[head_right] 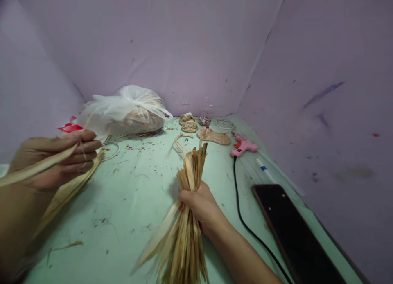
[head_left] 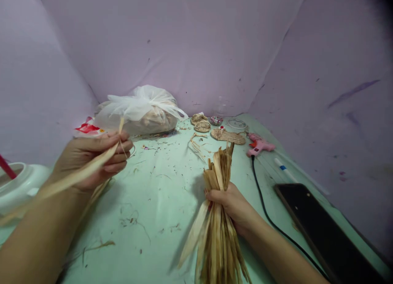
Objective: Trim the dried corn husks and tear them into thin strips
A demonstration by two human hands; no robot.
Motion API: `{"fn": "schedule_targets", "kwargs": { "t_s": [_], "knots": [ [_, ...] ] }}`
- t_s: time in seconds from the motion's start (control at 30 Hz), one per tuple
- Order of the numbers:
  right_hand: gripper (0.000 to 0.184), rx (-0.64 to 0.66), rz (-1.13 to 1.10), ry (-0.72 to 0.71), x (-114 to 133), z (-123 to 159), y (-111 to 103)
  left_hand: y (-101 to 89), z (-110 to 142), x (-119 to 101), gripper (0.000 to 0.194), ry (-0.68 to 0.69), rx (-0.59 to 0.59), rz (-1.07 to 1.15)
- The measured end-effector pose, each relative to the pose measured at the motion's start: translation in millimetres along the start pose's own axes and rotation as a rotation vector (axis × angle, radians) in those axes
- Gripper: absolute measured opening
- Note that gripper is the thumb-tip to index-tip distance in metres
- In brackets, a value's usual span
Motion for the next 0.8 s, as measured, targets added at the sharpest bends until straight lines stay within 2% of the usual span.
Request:
{"fn": "schedule_targets", "kwargs": {
  "t_s": [0.03,0.1,0.13,0.2,0.3,0.37,0.43,0.47,0.53,0.63,0.67,0.73,0.8],
  "knots": [
    [0.012,0.011,-0.019,0.000,0,0,1,4.3,0,4,0.008,-0.025,0.066,0.045],
    [0.013,0.035,-0.048,0.006,0,2,2,25.0,0,21,0.017,-0.100,0.232,0.117],
    [0.014,0.054,-0.069,0.013,0,3,3,38.3,1,34,0.019,-0.152,0.289,0.058],
    [0.019,0.124,-0.133,0.043,-1,6,6,67.9,5,59,0.017,-0.147,0.348,-0.088],
    [0.030,0.240,-0.248,0.137,-6,10,12,106.7,14,92,0.015,-0.101,0.323,-0.102],
    [0.030,0.259,-0.304,0.212,-9,13,14,117.8,18,104,0.013,-0.009,0.219,-0.061],
    [0.027,0.282,-0.334,0.282,-12,14,16,119.8,20,114,0.012,0.003,0.141,-0.087],
    [0.027,0.300,-0.337,0.306,-13,15,17,118.9,21,115,0.011,-0.006,0.123,-0.101],
    [0.028,0.327,-0.324,0.327,-14,15,19,116.3,21,113,0.010,-0.046,0.169,-0.135],
    [0.026,0.306,-0.322,0.335,-17,15,18,97.7,15,87,0.009,-0.002,0.259,-0.384],
    [0.026,0.291,-0.332,0.343,-17,14,17,82.9,10,72,0.009,0.074,0.205,-0.556],
    [0.030,0.266,-0.354,0.356,-19,13,15,44.7,1,39,0.014,0.208,0.006,-0.881],
    [0.038,0.248,-0.360,0.358,-19,13,14,-1.9,-7,15,0.026,0.156,-0.299,-1.172]
  ]
}}
Point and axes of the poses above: each hand's wrist, its own z-axis away from the middle knuckle, its own y-axis out of the palm, x = y × z, the point moved 5 cm from there along -z, towards the middle knuckle, and after that the axes turned 5 degrees about y, right-handed, at the moved point
